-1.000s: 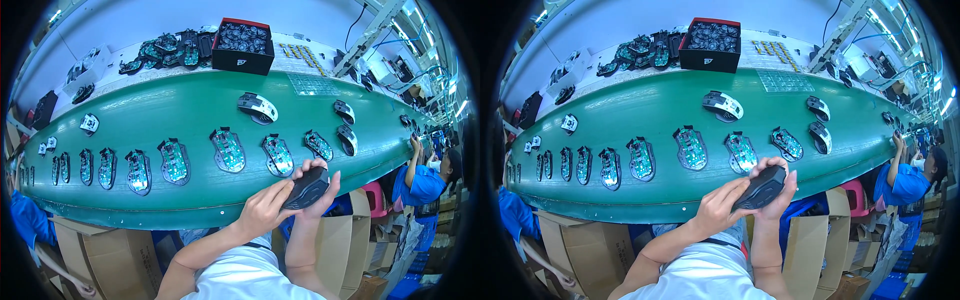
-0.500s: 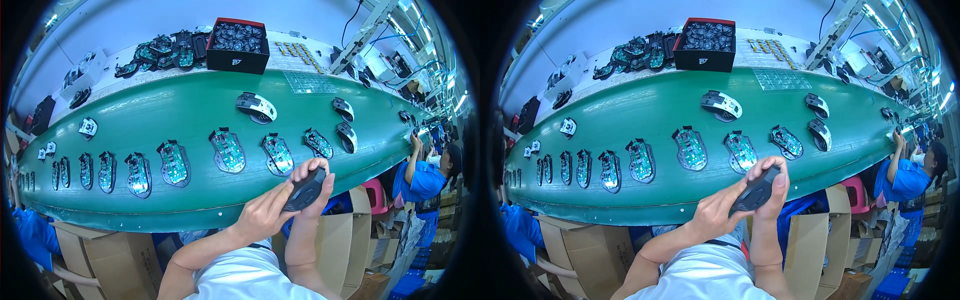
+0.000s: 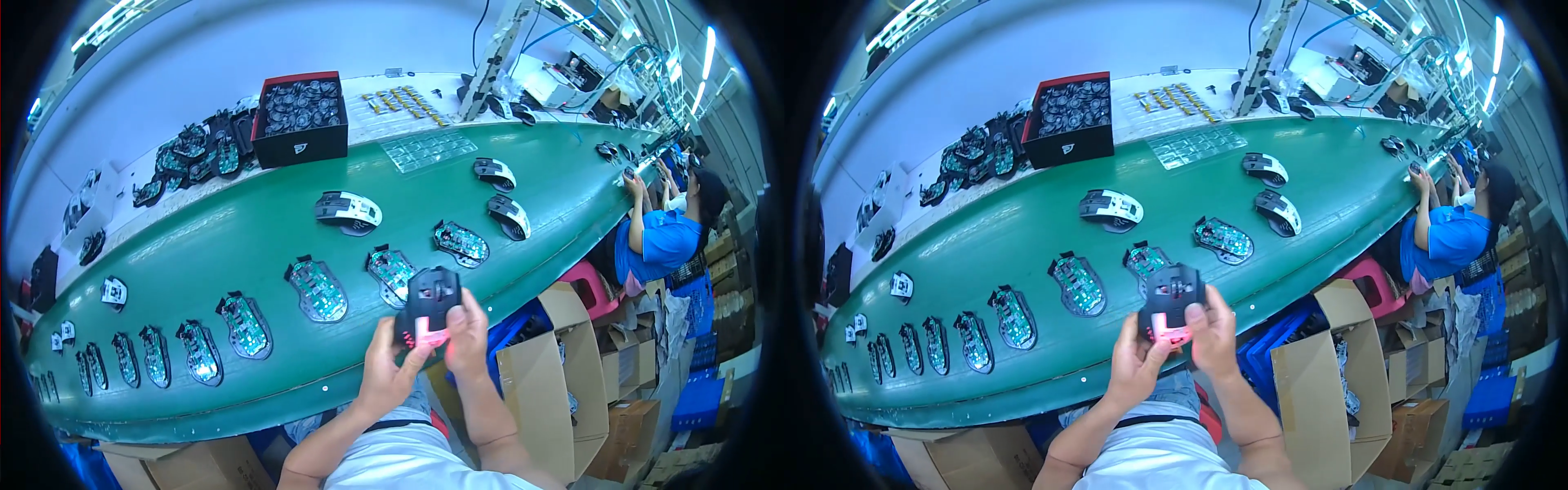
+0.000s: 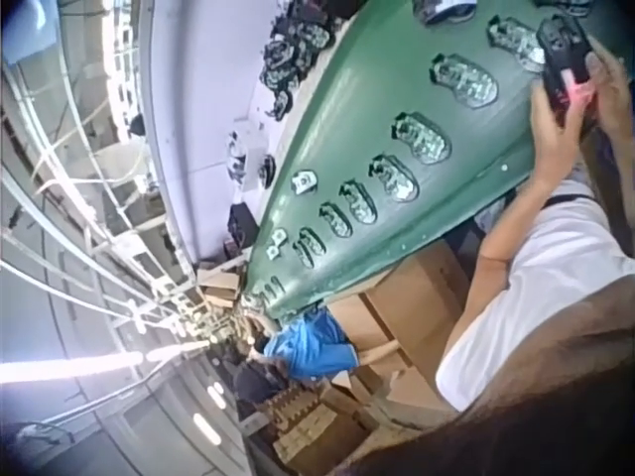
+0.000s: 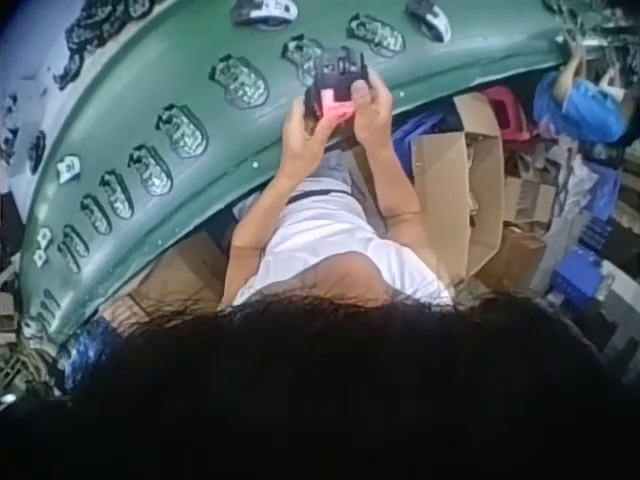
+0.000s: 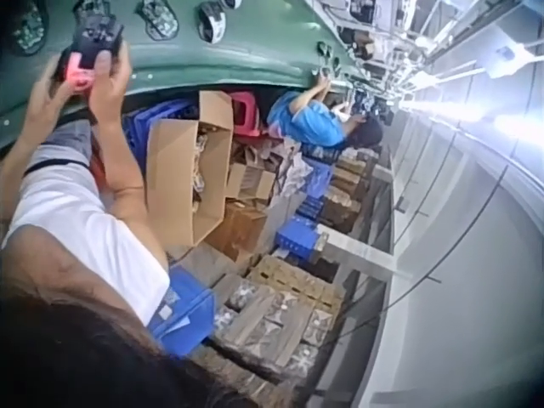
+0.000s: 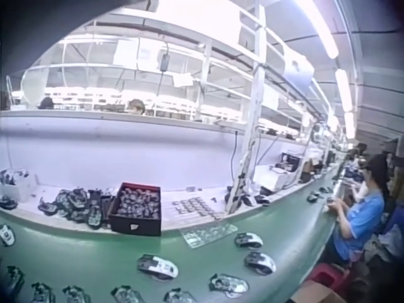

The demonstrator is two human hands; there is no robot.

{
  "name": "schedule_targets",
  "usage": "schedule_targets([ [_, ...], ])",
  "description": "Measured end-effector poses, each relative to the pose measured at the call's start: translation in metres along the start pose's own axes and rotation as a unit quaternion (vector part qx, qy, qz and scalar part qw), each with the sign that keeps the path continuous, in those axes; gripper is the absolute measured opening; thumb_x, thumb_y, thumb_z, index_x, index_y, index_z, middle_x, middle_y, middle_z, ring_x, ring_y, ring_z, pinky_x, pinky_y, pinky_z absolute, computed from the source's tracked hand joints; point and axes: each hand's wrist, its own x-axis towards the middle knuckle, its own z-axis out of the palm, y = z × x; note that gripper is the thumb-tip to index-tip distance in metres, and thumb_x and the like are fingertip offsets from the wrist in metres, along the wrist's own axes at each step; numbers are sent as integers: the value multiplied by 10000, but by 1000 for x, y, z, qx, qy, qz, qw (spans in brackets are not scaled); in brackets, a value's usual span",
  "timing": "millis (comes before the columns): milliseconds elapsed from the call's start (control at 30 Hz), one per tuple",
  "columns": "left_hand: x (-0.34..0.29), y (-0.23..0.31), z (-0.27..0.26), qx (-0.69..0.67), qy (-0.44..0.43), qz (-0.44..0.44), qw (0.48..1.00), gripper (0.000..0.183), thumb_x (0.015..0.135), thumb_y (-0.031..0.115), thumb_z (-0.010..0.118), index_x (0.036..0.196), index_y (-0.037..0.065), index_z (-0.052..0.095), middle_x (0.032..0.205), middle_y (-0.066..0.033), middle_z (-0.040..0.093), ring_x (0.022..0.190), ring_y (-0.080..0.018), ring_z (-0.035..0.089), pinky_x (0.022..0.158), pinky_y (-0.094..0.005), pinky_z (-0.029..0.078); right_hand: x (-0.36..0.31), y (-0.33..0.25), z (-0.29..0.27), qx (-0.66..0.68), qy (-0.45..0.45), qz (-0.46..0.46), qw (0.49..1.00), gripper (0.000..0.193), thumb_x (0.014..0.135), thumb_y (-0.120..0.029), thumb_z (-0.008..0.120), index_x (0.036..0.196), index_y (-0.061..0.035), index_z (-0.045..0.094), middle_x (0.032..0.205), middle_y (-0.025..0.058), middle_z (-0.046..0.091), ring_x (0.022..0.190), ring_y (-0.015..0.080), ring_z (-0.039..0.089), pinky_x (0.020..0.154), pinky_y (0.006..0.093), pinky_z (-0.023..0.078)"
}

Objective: The person assembles computer mice along a conveyor belt by attaching wires into mouse shells, snapping upper shells onto circuit board bases, and inserting scroll wheels into mouse bases by hand.

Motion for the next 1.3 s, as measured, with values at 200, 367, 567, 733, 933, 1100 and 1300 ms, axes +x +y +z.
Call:
schedule_targets([
  [200, 1, 44, -17, 418, -34, 145, 896, 484, 880, 187, 720, 1280, -24, 548, 1266, -239, 551, 1159, -425, 553, 997, -484, 460, 138, -64, -155, -294, 110, -163, 935, 360, 1059, -326, 535, 1113, 17, 632, 952, 21, 628, 846, 81, 545, 705, 280, 466],
  [367, 12, 52, -23, 527, -140, 146, 826, 453, 870, 185, 703, 1267, 15, 566, 1321, -214, 540, 1241, -419, 527, 1045, -494, 443, 246, -43, -346, -459, 109, -14, 882, 433, 1033, -318, 582, 1261, 44, 650, 1030, 58, 712, 952, 117, 606, 855, 292, 494],
  [567, 108, 0, 20, 607, -262, 273, 698, 689, 922, 395, 658, 1515, 146, 411, 1551, -226, 366, 1457, -464, 299, 1168, -599, 281, 278, 11, -317, -681, 189, -165, 688, 493, 960, -286, 627, 1399, -68, 576, 1344, 246, 576, 1197, 430, 566, 1048, 466, 454],
  [733, 162, -52, 17, 683, -279, 235, 633, 744, 951, 620, 501, 1560, 215, 365, 1616, -186, 299, 1495, -471, 214, 1161, -667, 217, 265, 16, -212, -615, -55, -214, 757, 607, 942, -397, 670, 1473, -151, 513, 1531, 248, 408, 1420, 423, 376, 1175, 472, 309],
  [933, 136, -31, -31, 630, -355, 278, 632, 655, 978, 604, 470, 1511, 225, 444, 1608, -122, 337, 1512, -395, 228, 1167, -660, 220, 247, 23, -222, -548, -41, -154, 821, 561, 915, -316, 683, 1430, -132, 560, 1448, 241, 500, 1336, 392, 491, 1110, 441, 394],
  [1100, 106, 8, -83, 685, -332, 267, 591, 665, 973, 623, 470, 1540, 282, 403, 1631, -97, 306, 1506, -430, 221, 1155, -706, 158, 199, 26, -159, -524, 29, -166, 835, 387, 882, -154, 676, 1264, -102, 644, 1203, 199, 558, 1122, 361, 577, 1000, 426, 467],
  [1300, 71, 37, -130, 710, -312, 222, 591, 641, 967, 610, 499, 1528, 312, 416, 1633, -70, 309, 1497, -431, 235, 1134, -700, 223, 153, 43, -84, -486, -2, -135, 864, 395, 866, -159, 684, 1246, -90, 602, 1226, 183, 552, 1190, 377, 507, 1017, 465, 416],
])
